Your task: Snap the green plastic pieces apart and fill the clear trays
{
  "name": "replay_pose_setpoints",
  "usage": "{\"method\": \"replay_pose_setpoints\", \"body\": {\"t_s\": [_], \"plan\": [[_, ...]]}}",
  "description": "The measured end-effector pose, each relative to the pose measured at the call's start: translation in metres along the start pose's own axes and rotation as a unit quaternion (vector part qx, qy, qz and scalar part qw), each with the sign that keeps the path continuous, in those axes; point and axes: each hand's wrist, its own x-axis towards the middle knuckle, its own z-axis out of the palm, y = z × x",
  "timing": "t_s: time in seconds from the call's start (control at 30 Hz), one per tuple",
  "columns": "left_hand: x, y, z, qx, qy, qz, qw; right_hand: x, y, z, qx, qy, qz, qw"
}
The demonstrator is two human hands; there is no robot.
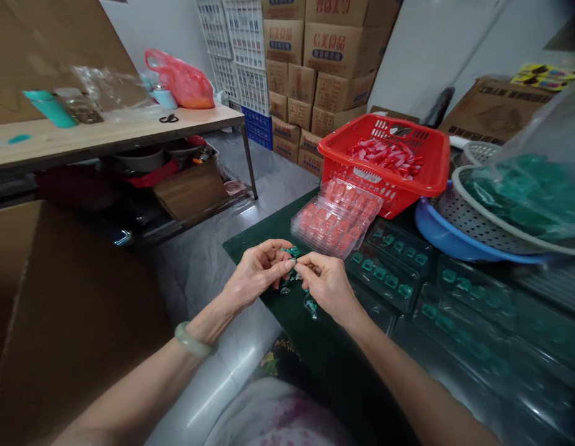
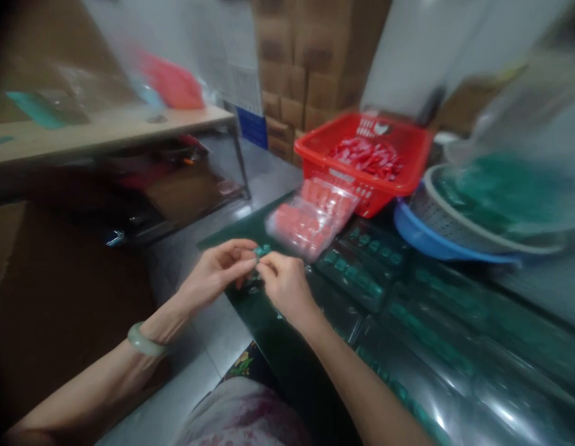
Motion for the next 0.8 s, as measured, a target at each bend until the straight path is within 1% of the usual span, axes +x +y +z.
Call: {"method": "replay_pose_setpoints", "body": {"t_s": [0.13,0.2,0.23,0.27,0.3,0.33,0.37,0.4,0.43,0.47,0.5,0.53,0.6,0.67,0.7,0.73,0.8], "plan": [[0.001,-0.001,-0.01,0.06,-0.06,-0.016,0.996,0.002,-0.007,-0.004,-0.053,-0.058,-0.013,0.997],[0.002,-0.003,-0.018,0.074,-0.079,-0.009,0.994,0.002,-0.012,-0.01,-0.045,-0.088,-0.008,0.995],[0.002,-0.005,-0.023,0.076,-0.075,0.0,0.994,0.001,-0.016,-0.015,-0.02,-0.111,0.001,0.994],[0.003,-0.007,-0.029,0.072,-0.06,0.006,0.996,-0.001,-0.02,-0.02,0.019,-0.136,0.014,0.99],[0.004,-0.011,-0.035,0.055,-0.032,0.006,0.998,-0.002,-0.025,-0.026,0.068,-0.156,0.027,0.985],[0.005,-0.015,-0.041,0.016,0.009,-0.003,1.0,-0.004,-0.03,-0.032,0.117,-0.162,0.037,0.979],[0.007,-0.02,-0.047,-0.036,0.055,-0.017,0.998,-0.004,-0.034,-0.038,0.152,-0.15,0.04,0.976],[0.008,-0.024,-0.051,-0.094,0.095,-0.034,0.99,-0.004,-0.036,-0.041,0.163,-0.121,0.034,0.979],[0.009,-0.028,-0.053,-0.148,0.123,-0.05,0.98,-0.001,-0.036,-0.043,0.149,-0.081,0.019,0.985],[0.01,-0.031,-0.054,-0.189,0.139,-0.061,0.97,0.002,-0.035,-0.042,0.112,-0.04,-0.002,0.993],[0.011,-0.034,-0.052,-0.213,0.145,-0.065,0.964,0.007,-0.031,-0.039,0.058,-0.008,-0.026,0.998],[0.012,-0.035,-0.048,-0.222,0.145,-0.067,0.962,0.012,-0.025,-0.033,-0.007,0.009,-0.049,0.999],[0.014,-0.036,-0.037,-0.235,0.139,-0.071,0.959,0.022,-0.01,-0.02,-0.149,0.002,-0.084,0.985],[0.015,-0.036,-0.025,-0.246,0.132,-0.072,0.958,0.028,0.002,-0.006,-0.271,-0.021,-0.1,0.957],[0.016,-0.036,-0.019,-0.249,0.128,-0.071,0.957,0.028,0.005,-0.002,-0.309,-0.023,-0.103,0.945],[0.016,-0.036,-0.015,-0.251,0.125,-0.068,0.958,0.027,0.007,0.002,-0.324,-0.016,-0.103,0.94],[0.018,-0.035,-0.008,-0.251,0.122,-0.06,0.959,0.024,0.006,0.005,-0.301,0.006,-0.098,0.949]]}}
